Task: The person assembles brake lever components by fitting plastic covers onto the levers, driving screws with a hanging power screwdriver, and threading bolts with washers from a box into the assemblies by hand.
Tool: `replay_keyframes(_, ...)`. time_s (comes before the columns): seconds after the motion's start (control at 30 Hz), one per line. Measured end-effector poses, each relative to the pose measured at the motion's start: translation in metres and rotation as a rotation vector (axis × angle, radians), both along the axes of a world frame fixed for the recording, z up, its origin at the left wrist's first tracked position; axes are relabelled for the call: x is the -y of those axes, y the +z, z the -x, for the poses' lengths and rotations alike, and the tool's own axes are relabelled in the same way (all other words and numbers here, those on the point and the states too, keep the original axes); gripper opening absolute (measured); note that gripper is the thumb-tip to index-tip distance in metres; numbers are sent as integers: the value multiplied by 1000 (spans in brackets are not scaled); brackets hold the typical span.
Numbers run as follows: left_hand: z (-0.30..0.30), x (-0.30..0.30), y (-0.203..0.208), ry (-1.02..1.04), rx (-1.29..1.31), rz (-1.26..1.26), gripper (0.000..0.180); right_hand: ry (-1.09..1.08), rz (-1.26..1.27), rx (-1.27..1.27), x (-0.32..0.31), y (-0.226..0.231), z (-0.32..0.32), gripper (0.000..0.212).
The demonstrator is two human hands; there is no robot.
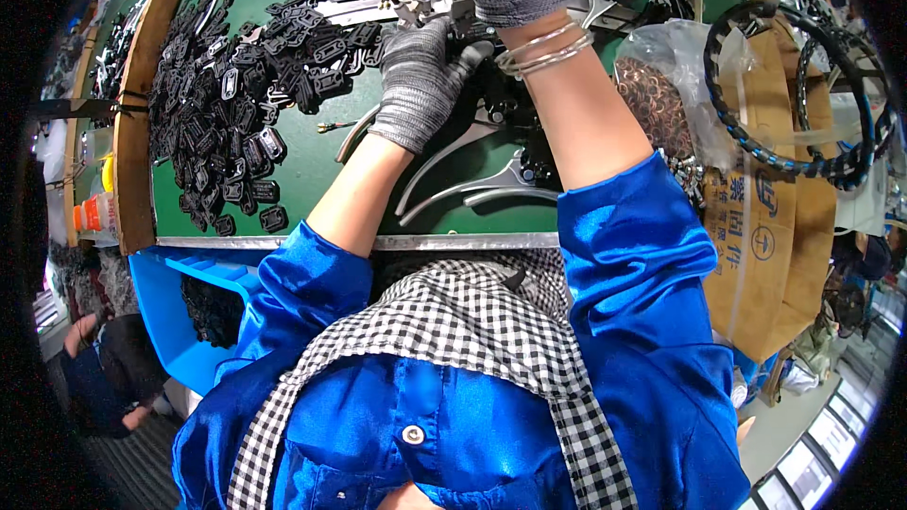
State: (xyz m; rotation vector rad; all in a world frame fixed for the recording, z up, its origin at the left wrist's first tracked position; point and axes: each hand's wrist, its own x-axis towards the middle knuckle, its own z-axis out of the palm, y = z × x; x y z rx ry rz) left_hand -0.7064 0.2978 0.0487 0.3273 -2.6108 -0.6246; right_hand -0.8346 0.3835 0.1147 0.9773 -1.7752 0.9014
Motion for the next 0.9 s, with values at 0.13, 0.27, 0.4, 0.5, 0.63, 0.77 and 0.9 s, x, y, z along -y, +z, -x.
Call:
replay_keyframes(0.13,-3,0,-5,-25,-57,-13,38,-3,32,35,-6,-6,1,44)
replay_keyframes(0.27,-3,-3,2,18,48,-145,42,7,138,126,-16,0,12,44)
replay_keyframes(0.4,-7,-1,-2,75,-9,-124,43,-28,194,311,-32,73,15,44)
replay_keyframes(0.5,-5,-3,5,-2,-14,-106,55,-121,124,470,-69,115,4,44)
replay_keyframes(0.63,-41,15,24,133,141,55,76,-137,-27,714,-121,105,-18,44)
replay_keyframes(0.77,-61,34,18,-6,485,55,43,55,-187,817,-209,26,-74,38)
replay_keyframes(0.9,-55,43,1,-114,454,-101,27,-200,-619,1056,-245,-22,-122,50)
